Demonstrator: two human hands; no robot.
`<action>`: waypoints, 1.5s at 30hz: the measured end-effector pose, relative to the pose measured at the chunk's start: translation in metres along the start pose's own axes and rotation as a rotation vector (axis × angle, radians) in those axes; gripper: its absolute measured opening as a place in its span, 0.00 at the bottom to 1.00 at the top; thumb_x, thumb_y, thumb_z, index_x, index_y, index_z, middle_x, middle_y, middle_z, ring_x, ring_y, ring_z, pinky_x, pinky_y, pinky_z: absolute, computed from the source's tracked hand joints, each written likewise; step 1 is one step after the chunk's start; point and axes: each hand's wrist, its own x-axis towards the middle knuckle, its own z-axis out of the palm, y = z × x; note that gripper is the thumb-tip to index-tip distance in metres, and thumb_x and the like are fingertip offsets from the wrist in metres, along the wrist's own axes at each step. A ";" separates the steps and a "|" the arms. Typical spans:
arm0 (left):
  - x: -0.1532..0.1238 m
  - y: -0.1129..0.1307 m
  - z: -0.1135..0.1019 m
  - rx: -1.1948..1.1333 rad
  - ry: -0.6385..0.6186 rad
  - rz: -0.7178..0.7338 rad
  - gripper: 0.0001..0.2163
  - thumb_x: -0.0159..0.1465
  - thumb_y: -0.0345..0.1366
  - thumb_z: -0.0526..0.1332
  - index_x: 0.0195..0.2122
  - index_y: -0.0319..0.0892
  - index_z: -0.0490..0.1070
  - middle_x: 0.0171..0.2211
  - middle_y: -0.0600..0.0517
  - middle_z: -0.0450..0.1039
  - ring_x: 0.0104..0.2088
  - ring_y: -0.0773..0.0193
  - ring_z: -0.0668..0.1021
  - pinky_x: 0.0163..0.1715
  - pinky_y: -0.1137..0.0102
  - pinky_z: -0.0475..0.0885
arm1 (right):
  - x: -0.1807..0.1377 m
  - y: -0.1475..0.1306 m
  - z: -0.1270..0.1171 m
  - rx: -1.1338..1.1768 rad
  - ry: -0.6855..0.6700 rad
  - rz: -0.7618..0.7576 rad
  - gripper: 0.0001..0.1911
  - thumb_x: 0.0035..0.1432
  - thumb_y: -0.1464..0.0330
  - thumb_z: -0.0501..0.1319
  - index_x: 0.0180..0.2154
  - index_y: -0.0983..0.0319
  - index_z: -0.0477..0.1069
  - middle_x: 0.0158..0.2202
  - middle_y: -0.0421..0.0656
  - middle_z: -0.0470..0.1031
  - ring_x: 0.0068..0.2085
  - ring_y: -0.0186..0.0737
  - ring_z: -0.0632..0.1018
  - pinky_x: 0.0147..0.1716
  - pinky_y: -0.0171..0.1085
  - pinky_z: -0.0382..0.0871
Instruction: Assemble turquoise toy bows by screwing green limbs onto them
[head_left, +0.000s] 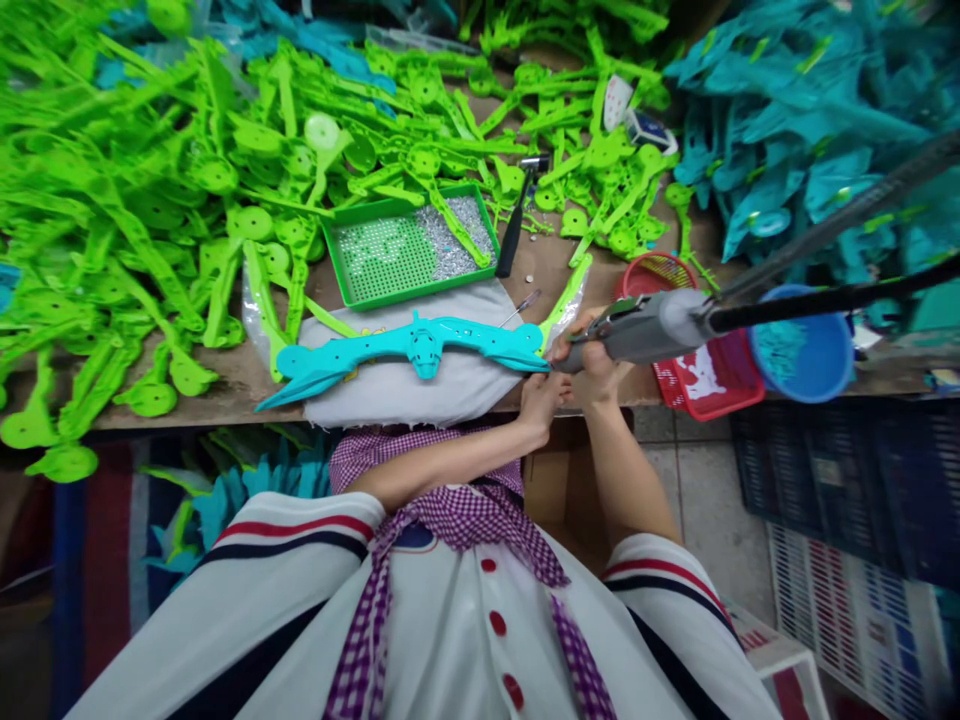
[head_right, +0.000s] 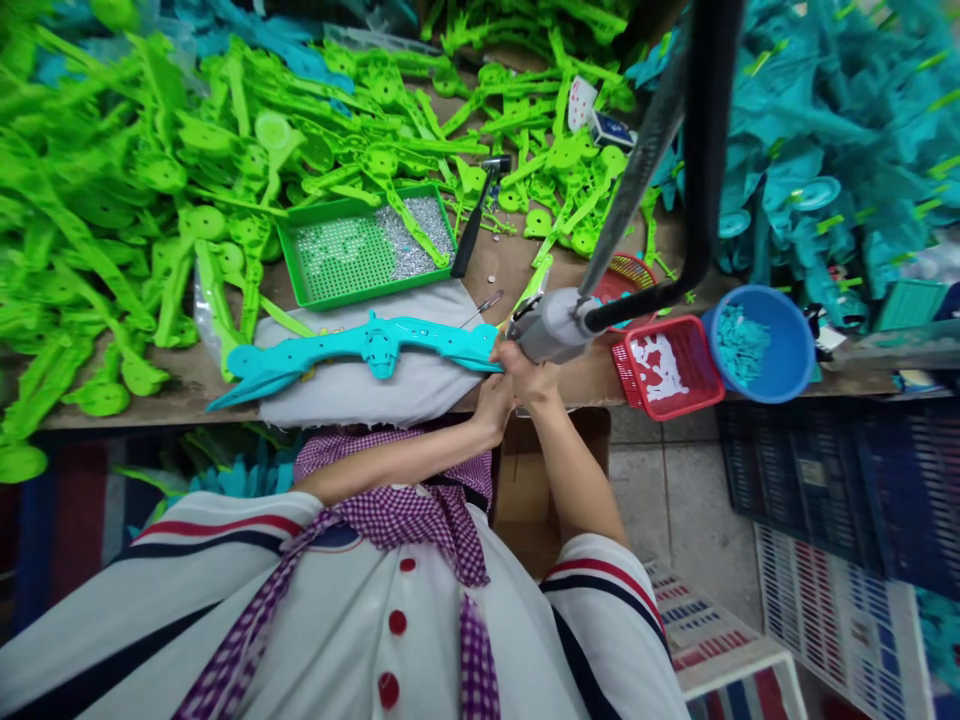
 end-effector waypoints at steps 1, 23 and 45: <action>0.000 0.000 0.000 -0.007 -0.013 -0.003 0.14 0.56 0.37 0.71 0.22 0.40 0.66 0.22 0.54 0.71 0.33 0.64 0.80 0.44 0.68 0.74 | 0.002 -0.002 0.001 0.014 0.001 -0.007 0.29 0.43 0.38 0.65 0.26 0.56 0.68 0.16 0.33 0.65 0.18 0.36 0.73 0.19 0.36 0.70; 0.011 0.014 0.006 -0.062 0.126 0.075 0.09 0.58 0.35 0.72 0.28 0.35 0.75 0.28 0.48 0.78 0.37 0.59 0.84 0.51 0.61 0.76 | 0.021 -0.044 -0.001 0.000 0.188 -0.296 0.27 0.53 0.37 0.57 0.33 0.53 0.68 0.16 0.32 0.56 0.17 0.36 0.69 0.18 0.38 0.68; 0.022 0.001 -0.002 -0.056 0.054 0.130 0.11 0.55 0.39 0.74 0.26 0.38 0.76 0.26 0.49 0.80 0.32 0.61 0.83 0.41 0.68 0.77 | 0.011 0.005 0.000 0.018 0.015 -0.078 0.29 0.54 0.37 0.57 0.36 0.55 0.71 0.18 0.33 0.65 0.19 0.35 0.73 0.18 0.35 0.69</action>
